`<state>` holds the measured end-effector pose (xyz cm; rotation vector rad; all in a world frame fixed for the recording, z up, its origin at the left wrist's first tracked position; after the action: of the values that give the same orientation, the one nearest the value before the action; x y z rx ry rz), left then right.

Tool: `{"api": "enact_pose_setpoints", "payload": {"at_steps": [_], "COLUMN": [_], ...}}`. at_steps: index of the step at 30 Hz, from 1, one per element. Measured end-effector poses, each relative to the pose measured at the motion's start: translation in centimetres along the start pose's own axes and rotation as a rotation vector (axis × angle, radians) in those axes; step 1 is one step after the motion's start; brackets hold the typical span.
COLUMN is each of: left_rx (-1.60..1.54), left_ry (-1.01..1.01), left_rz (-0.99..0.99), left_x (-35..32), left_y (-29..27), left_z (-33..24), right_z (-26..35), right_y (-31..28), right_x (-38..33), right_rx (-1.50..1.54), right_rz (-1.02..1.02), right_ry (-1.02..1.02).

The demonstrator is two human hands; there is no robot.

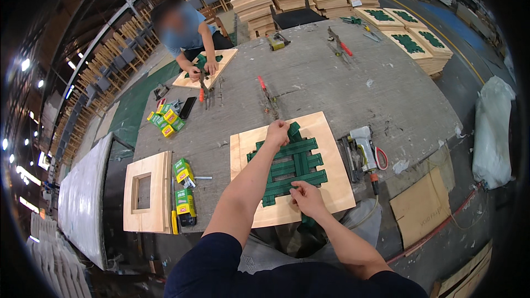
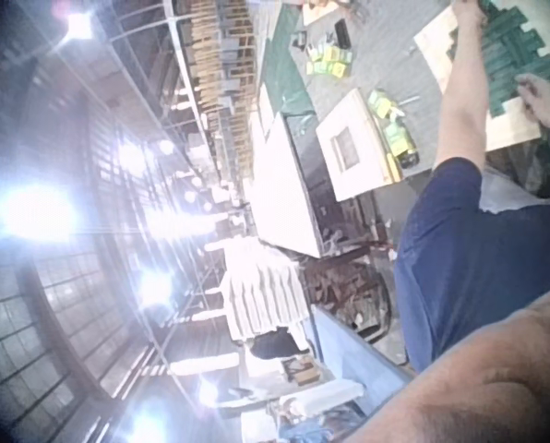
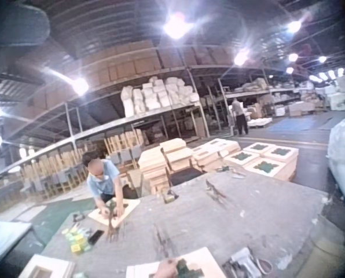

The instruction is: The person assembles a decorative tree pattern on a wooden board by placing green plastic strips in a grid and securing them with a pneumatic nail gun. The person repeatedly positions the strips and fastens them to the board.

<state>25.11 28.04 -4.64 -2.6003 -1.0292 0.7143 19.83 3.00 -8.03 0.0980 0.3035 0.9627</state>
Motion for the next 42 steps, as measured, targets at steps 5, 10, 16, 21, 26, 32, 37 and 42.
{"api": "enact_pose_setpoints", "payload": {"at_steps": [5,10,16,21,26,32,37,42], "left_rx": [0.163,0.530,0.505,0.333,0.288,0.391,0.486,0.307], "left_ry": [0.112,0.222,0.198,0.134,0.158,0.061,0.089,0.064], "left_rz": [0.093,-0.052,-0.157,-0.129,-0.126,-0.075,-0.061,-0.063], "left_x": [-1.5,-1.0,0.0,-0.8,-1.1,-1.4,-1.8,-2.2], "left_y": [-0.1,0.5,0.9,0.7,0.1,0.3,0.2,-0.3], "left_z": [0.4,0.8,1.0,1.4,0.7,1.1,1.9,2.6], "right_z": [-0.5,-0.9,-1.3,1.3,1.6,0.3,0.6,0.3], "right_y": [-0.6,-0.7,-0.9,-0.7,-0.3,-0.7,-0.8,-1.4], "right_x": [-1.6,-2.7,-3.5,-1.2,-0.8,-3.0,-5.4,-3.9], "right_rx": [-0.140,-0.172,-0.099,-0.084,-0.274,-0.325,-0.375,-0.253], "right_rz": [0.039,0.064,0.146,0.081,0.030,0.025,0.086,0.176], "right_ry": [-0.054,-0.062,0.020,-0.091,-0.212,-0.347,-0.331,-0.125]}}
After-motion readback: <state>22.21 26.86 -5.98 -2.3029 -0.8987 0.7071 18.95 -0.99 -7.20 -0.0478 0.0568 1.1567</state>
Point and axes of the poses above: each hand's wrist, its own x-axis towards the middle knuckle, its own y-axis out of the palm, z = x × y, the point moved 2 cm from there along x, towards the middle knuckle, and after that the axes turned 15 degrees about x, right-handed, at the moved point
